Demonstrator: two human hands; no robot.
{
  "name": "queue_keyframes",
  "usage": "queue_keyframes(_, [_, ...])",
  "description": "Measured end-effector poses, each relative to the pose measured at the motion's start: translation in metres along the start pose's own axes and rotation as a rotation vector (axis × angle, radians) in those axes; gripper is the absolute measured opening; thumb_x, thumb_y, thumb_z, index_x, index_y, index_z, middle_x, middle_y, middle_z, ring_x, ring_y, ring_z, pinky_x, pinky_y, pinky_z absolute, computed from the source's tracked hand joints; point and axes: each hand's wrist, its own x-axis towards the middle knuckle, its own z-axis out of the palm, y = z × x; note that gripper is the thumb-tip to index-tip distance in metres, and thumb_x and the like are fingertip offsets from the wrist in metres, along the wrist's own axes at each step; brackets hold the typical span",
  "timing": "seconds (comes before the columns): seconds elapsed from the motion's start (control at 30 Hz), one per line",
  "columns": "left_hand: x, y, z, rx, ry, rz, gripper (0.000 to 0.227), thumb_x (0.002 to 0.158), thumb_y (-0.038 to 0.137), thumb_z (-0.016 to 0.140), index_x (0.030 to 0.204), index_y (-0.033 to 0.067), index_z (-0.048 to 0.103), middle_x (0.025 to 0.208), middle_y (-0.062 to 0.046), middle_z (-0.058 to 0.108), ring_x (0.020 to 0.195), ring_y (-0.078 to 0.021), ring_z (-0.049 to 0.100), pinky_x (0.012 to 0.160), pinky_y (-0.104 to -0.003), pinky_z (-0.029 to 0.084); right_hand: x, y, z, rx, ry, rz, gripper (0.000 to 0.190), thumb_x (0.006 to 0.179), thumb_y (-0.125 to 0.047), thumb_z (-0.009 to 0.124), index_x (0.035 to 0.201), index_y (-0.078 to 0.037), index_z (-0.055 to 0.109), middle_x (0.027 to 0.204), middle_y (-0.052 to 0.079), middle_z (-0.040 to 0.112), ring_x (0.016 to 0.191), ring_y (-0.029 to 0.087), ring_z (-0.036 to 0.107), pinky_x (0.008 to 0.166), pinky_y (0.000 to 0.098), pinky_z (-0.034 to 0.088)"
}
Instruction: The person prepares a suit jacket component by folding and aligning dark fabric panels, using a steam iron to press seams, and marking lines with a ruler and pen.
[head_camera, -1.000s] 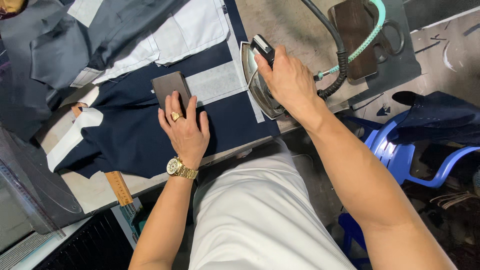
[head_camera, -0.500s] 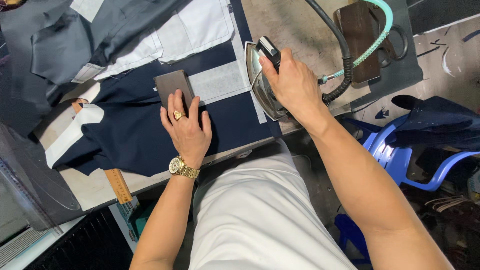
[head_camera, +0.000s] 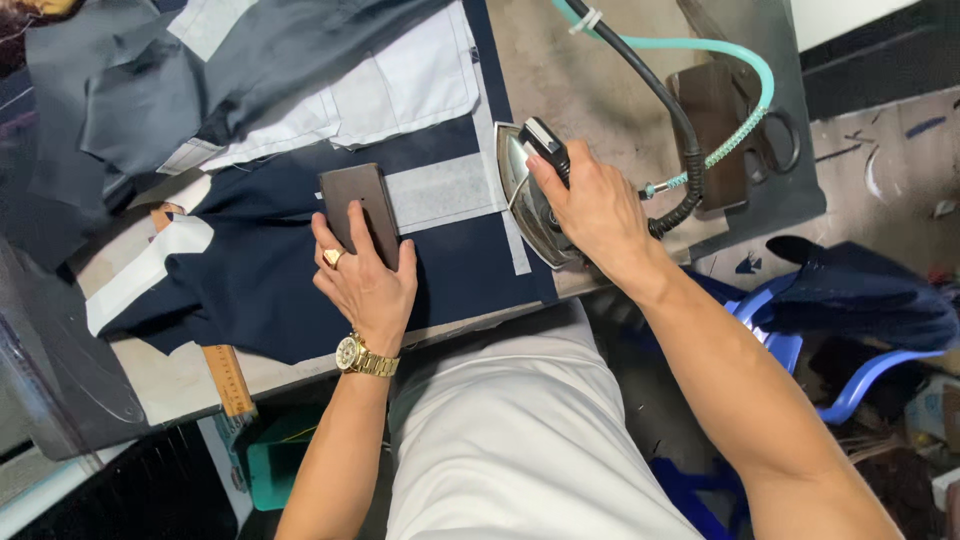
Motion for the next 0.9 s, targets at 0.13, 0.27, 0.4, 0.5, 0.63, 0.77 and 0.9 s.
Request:
queue_keyframes(0.13, [0.001,0.012,0.004,0.046,0.060,-0.138,0.086,0.082,0.036,0.091,0.157,0.0114,0.056,0.145,-0.025,0.050,0.119,-0.0438,0.054,0.082,-0.050,0.039,0.010,-0.001,-0.021,-0.098,-0.069,-0.095,0.060,0.115,-0.059,0.043,0.113,-0.002,0.059,0.091,0.035,0.074,0.096,0.056,0.074,0.081,0.0659,0.055])
queue_keyframes(0.27, [-0.006,0.084,-0.010,-0.017,0.129,-0.154,0.078,0.074,0.035,0.089,0.146,0.0143,0.068,0.129,-0.021,0.060,0.104,-0.0417,0.060,0.074,-0.051,0.042,0.033,0.009,-0.045,-0.216,-0.167,-0.265,0.056,0.115,-0.054,0.045,0.116,0.000,0.059,0.094,0.036,0.075,0.095,0.055,0.075,0.083,0.0659,0.057])
queue_keyframes(0.4, [-0.018,0.165,0.010,-0.122,0.079,-0.230,0.077,0.071,0.036,0.089,0.143,0.0151,0.071,0.129,-0.022,0.062,0.103,-0.0431,0.062,0.073,-0.050,0.044,0.069,0.021,-0.057,-0.318,-0.224,-0.443,0.056,0.115,-0.059,0.041,0.116,-0.005,0.057,0.093,0.029,0.076,0.087,0.052,0.078,0.080,0.0637,0.060])
queue_keyframes(0.5, [-0.026,0.198,0.033,-0.115,0.051,-0.280,0.075,0.074,0.038,0.087,0.144,0.0176,0.069,0.133,-0.020,0.060,0.104,-0.0385,0.061,0.075,-0.045,0.043,0.088,0.027,-0.066,-0.384,-0.235,-0.545,0.056,0.115,-0.060,0.041,0.117,-0.007,0.057,0.093,0.027,0.075,0.086,0.051,0.078,0.081,0.0634,0.061])
queue_keyframes(0.63, [-0.029,0.210,0.052,-0.011,0.087,-0.259,0.073,0.077,0.038,0.085,0.145,0.0176,0.068,0.136,-0.020,0.059,0.106,-0.0370,0.062,0.079,-0.044,0.043,0.117,0.037,-0.081,-0.379,-0.252,-0.574,0.056,0.116,-0.061,0.040,0.115,-0.007,0.057,0.094,0.026,0.075,0.087,0.053,0.078,0.080,0.0656,0.060])
queue_keyframes(0.77, [-0.034,0.213,0.060,0.061,0.105,-0.234,0.071,0.081,0.041,0.084,0.146,0.0177,0.067,0.140,-0.021,0.058,0.111,-0.0365,0.062,0.083,-0.044,0.043,0.136,0.046,-0.107,-0.295,-0.274,-0.523,0.054,0.115,-0.057,0.046,0.120,-0.005,0.060,0.096,0.029,0.075,0.093,0.056,0.076,0.079,0.0684,0.057])
queue_keyframes(0.9, [-0.036,0.206,0.069,0.072,0.119,-0.238,0.069,0.084,0.043,0.082,0.146,0.0187,0.066,0.143,-0.020,0.058,0.115,-0.0341,0.062,0.087,-0.043,0.042,0.134,0.053,-0.140,-0.253,-0.279,-0.463,0.052,0.115,-0.055,0.049,0.125,-0.005,0.062,0.094,0.028,0.076,0.095,0.056,0.075,0.078,0.0659,0.057])
